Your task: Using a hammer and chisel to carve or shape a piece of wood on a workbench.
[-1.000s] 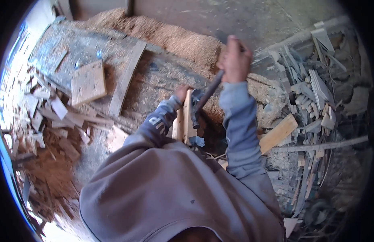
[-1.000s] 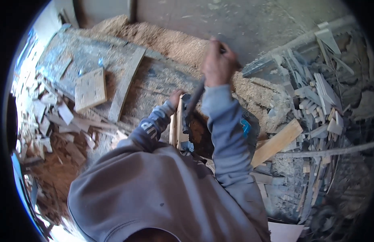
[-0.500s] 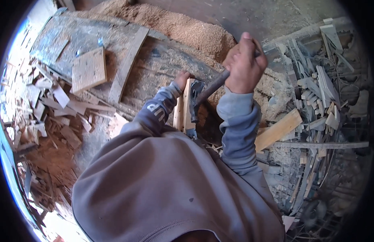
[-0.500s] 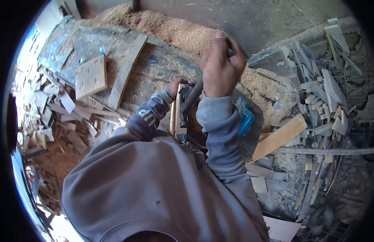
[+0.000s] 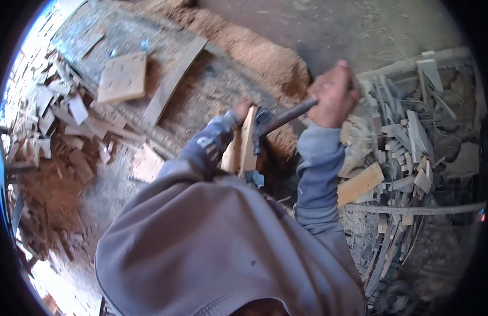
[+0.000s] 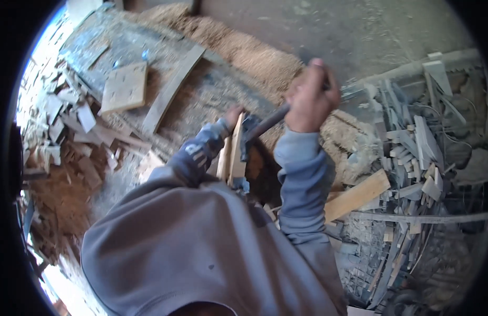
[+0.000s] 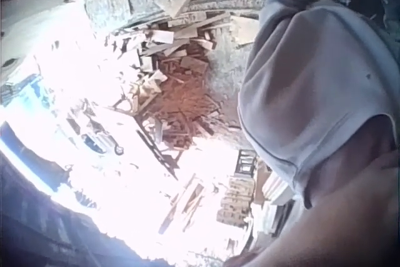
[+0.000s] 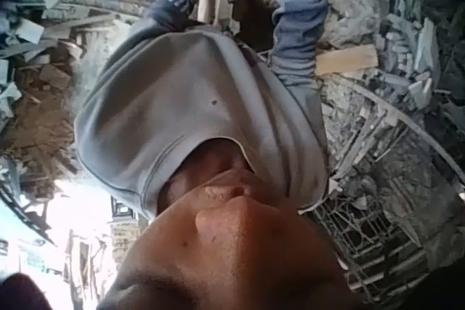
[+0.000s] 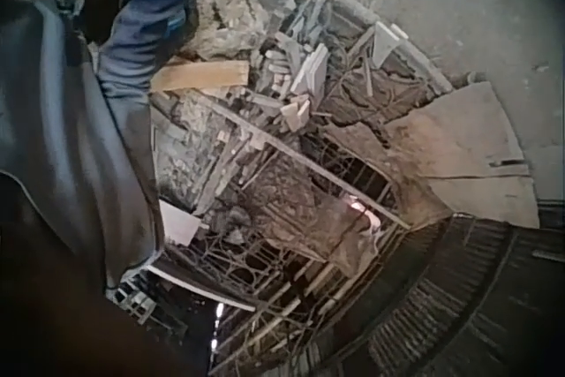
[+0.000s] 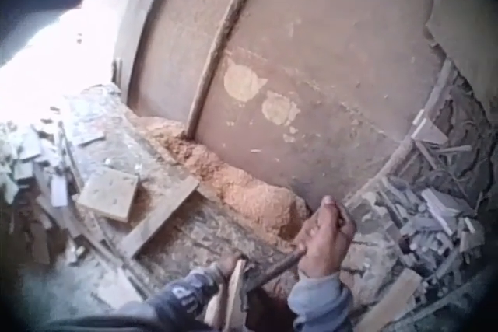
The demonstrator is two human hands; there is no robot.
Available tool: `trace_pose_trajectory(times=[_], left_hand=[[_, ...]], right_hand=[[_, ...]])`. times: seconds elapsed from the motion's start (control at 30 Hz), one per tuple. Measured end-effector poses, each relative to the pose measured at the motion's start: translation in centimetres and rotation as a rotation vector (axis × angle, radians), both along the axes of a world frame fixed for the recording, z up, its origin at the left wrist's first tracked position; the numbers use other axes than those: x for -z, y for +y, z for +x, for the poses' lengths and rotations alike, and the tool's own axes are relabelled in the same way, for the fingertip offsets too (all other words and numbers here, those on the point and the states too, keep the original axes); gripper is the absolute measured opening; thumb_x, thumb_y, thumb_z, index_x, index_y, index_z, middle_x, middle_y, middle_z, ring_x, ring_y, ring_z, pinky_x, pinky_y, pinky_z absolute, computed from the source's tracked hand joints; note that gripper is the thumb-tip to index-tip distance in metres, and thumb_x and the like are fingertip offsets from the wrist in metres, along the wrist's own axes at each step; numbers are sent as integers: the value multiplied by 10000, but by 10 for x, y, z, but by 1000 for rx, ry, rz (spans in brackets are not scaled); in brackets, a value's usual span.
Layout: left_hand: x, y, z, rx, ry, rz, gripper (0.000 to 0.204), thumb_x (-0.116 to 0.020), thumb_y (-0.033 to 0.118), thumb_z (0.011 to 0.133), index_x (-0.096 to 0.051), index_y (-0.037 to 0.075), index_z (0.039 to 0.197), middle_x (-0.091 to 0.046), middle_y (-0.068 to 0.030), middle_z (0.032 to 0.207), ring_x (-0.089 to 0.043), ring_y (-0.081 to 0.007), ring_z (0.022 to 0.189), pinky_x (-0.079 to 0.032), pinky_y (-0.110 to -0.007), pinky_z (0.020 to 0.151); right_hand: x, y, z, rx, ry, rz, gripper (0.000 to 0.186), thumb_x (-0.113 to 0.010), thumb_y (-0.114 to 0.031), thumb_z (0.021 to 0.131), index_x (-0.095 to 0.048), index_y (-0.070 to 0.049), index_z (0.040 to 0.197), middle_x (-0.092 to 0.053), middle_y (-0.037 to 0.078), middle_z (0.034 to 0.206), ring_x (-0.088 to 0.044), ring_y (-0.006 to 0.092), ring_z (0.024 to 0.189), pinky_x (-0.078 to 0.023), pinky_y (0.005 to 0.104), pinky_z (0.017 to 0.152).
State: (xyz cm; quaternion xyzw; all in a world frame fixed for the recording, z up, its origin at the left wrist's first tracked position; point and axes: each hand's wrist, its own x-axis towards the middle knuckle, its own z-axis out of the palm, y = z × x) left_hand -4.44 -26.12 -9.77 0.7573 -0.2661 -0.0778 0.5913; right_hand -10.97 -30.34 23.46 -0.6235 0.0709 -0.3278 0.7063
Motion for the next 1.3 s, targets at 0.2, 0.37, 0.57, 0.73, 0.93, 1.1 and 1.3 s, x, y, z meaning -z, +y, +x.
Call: trace_pose_trajectory(times=[0.2, 0.37, 0.57, 0.73, 0.93, 1.1, 1.3], left_hand=[[17, 17, -1, -145, -16, 19, 199, -477, 162, 800, -615, 55, 895, -585, -218, 862, -548, -369, 885, -435, -401, 792], [0, 10, 3, 43, -201, 19, 242, -445, 177, 807, -608, 53, 935, -590, -223, 881, -549, -361, 899, -435, -383, 807], [-28, -41, 21, 172, 1121, -484, 318, -394, 269, 888, -610, 39, 924, -626, -154, 878, -598, -278, 799, -495, -379, 724], [-16, -32, -113, 730, 842, -113, 323, -400, 280, 889, -609, 37, 926, -627, -151, 870, -600, -284, 789, -496, -385, 720], [30, 18, -43, 945, 561, 146, 330, -407, 294, 891, -608, 35, 928, -628, -148, 860, -602, -292, 778, -499, -393, 716], [47, 20, -31, 781, 444, 194, 336, -412, 305, 892, -607, 34, 930, -628, -146, 852, -603, -298, 768, -500, -400, 712], [64, -44, 15, 493, 339, 207, 344, -419, 319, 894, -605, 32, 932, -629, -143, 842, -605, -305, 756, -502, -407, 708]], right_hand=[[20, 29, 16, 18, -39, -203, 344, -541, -198, 863, -367, -121, 576, -340, -41, 446, -279, 42, 332, -245, 223, 304], [10, 38, -58, 89, -183, -194, 353, -470, -206, 885, -348, -116, 566, -309, -23, 440, -254, 61, 329, -246, 221, 302], [24, 46, -104, 165, -146, -222, 281, -417, -180, 918, -435, -77, 657, -398, 0, 543, -386, 83, 495, -316, 241, 442], [40, 6, -96, 578, -359, -673, 69, -584, -86, 829, -548, -36, 797, -544, 61, 664, -505, 185, 532, -410, 288, 466], [17, 14, -98, 453, -382, -397, 255, -503, -121, 839, -415, -5, 629, -385, 124, 483, -396, 313, 431, -315, 368, 443], [2, 9, -125, 538, -347, -335, 271, -513, -138, 832, -423, -4, 614, -374, 135, 458, -380, 302, 408, -305, 373, 438], [-16, -12, -167, 671, -304, -397, 290, -523, -166, 858, -415, -24, 628, -410, 85, 475, -451, 235, 396, -332, 349, 408]])
